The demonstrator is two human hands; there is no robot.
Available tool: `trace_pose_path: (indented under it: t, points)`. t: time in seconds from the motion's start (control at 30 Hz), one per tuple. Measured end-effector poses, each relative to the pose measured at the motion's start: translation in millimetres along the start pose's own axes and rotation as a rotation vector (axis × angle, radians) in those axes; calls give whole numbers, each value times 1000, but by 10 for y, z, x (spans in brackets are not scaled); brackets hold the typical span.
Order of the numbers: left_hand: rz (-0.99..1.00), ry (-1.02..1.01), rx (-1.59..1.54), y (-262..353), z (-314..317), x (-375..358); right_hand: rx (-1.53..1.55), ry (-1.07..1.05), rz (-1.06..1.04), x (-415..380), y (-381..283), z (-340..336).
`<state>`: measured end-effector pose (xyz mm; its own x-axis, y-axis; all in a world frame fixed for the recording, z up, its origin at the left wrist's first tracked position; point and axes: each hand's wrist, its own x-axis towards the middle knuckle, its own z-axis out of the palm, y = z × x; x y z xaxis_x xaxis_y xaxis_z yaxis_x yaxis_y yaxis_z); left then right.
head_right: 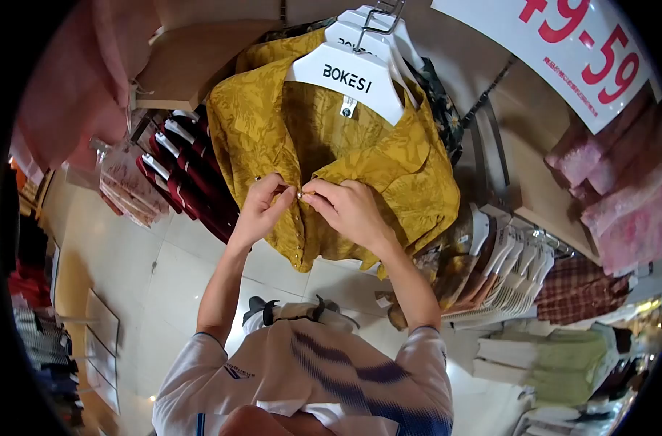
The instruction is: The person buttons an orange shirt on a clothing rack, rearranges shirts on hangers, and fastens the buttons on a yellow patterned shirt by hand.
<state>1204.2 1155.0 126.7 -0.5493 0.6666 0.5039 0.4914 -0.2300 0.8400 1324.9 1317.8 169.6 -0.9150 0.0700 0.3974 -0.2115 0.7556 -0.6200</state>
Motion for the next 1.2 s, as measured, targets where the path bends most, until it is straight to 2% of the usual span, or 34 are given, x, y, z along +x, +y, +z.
trace_pose_path:
  t: [0.03,0.13,0.27,0.33,0.37,0.4,0.43,0.47,0.57,0.87,0.97,1.1,1.2]
  points:
    - [80,-4,128,6,-30,27,-3,15,13,4,-26,13]
    - [120,-26,184,39,-127,79,55,73,106,19,-106,59]
    - [219,-67,135,-29,-165,83,114,101,191,-4,-199,151]
    - [376,-45,131,-2,-186,104,110,114,240,-3,-263,149]
    - [386,-53,116,-8,-212,131,119,105,270,-7,-265,159]
    - [449,-137,233,-21,-244,145,129,92,299,-16,-275,167]
    - [511,-219,351,-20,-269,158,116,98,304,-18,-299,171]
    - [504,-271,319,2,-291,172,103,106,312,-18,-327,171]
    - [496,-310,359,0,-354,195,67,136,321,-30,-380,183]
    - [750,-309,610,134,-431,326,-45,147,323,-58,-442,161]
    - [699,-360,600,184,-442,301,-69,143,224,-78,-419,162]
    - [670,-318,556,235,-422,270,-36,150,119,-48,-448,127]
    - [570,-337,574,201,-408,252,35,135,65,-67,-402,132]
